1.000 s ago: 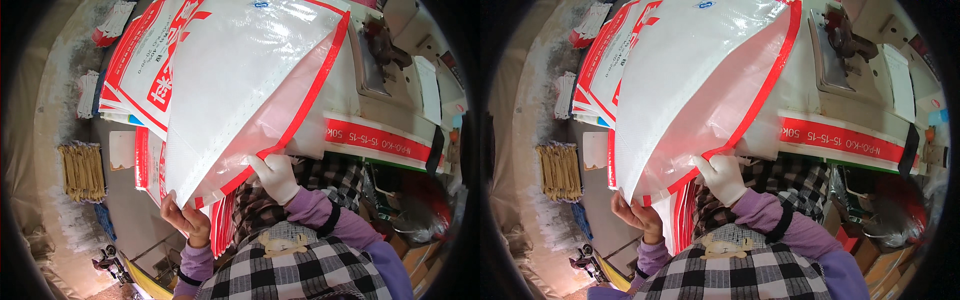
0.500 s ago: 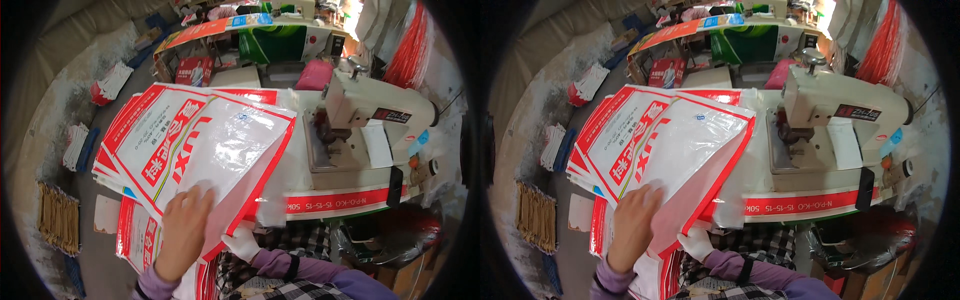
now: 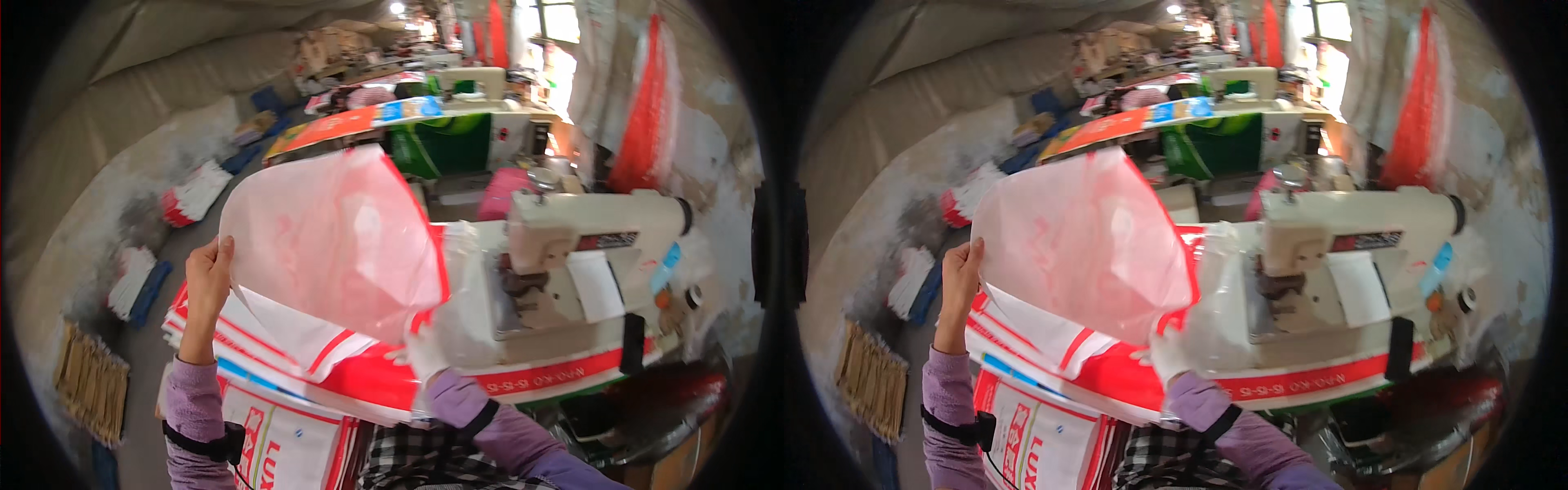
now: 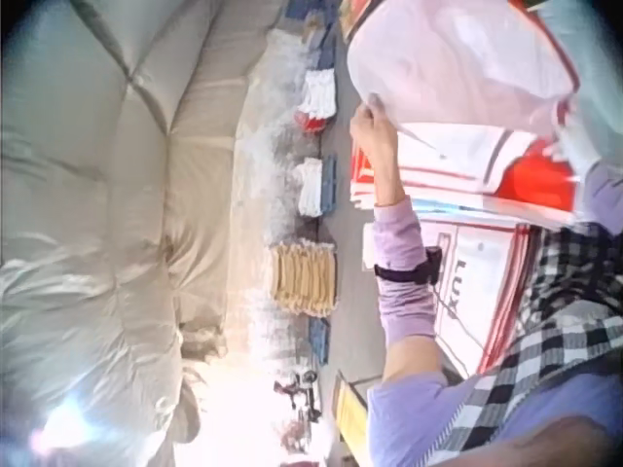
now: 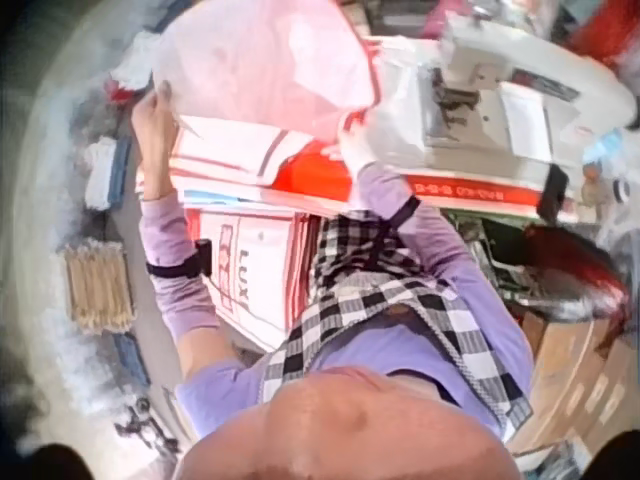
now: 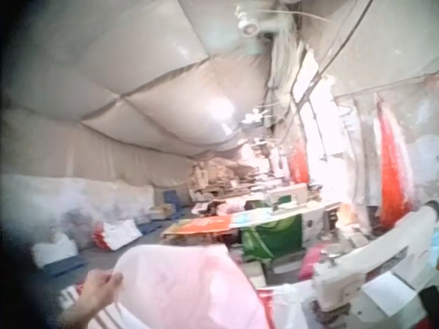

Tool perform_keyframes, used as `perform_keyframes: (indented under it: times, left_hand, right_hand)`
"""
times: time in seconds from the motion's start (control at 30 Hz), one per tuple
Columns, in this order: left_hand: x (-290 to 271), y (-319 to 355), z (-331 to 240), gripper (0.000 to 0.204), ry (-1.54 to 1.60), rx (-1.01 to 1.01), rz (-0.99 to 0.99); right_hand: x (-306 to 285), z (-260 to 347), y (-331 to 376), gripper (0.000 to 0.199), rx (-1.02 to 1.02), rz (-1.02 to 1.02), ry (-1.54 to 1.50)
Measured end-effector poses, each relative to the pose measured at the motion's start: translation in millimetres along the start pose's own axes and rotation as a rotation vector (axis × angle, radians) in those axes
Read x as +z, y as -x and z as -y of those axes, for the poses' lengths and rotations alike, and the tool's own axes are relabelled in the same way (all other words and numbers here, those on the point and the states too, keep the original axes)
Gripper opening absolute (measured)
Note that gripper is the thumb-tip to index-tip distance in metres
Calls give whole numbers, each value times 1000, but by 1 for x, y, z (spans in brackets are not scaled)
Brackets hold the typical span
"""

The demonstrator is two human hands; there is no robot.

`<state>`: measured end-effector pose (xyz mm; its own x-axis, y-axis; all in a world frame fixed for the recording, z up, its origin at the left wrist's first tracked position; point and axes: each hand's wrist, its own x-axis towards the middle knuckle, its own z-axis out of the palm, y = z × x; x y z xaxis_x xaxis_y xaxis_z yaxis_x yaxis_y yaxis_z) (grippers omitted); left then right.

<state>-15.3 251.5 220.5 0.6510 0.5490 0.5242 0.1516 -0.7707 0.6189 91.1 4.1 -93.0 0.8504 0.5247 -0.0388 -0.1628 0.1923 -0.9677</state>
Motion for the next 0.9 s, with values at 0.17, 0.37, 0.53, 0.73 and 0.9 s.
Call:
perform_keyframes:
  times: [0.17, 0.37, 0.53, 0.73, 0.9]
  left_hand:
    - [-75, 26, 44, 43, 202, -7, -249]
    - [-108, 65, 60, 36, 388, -137, -434]
    - [-111, 79, 62, 37, 409, -125, -516]
    - [-114, 123, 71, 38, 309, -207, -506]
    - [-54, 288, 127, 39, 133, -329, -474]
  right_hand:
    - [53, 140, -5, 24, -355, -89, 168]
    - [80, 194, 12, 29, -392, -7, 69]
    - [86, 195, 7, 31, -515, 13, 218]
    - [90, 195, -3, 30, -695, -7, 426]
    - [93, 220, -5, 27, -1203, 50, 889]
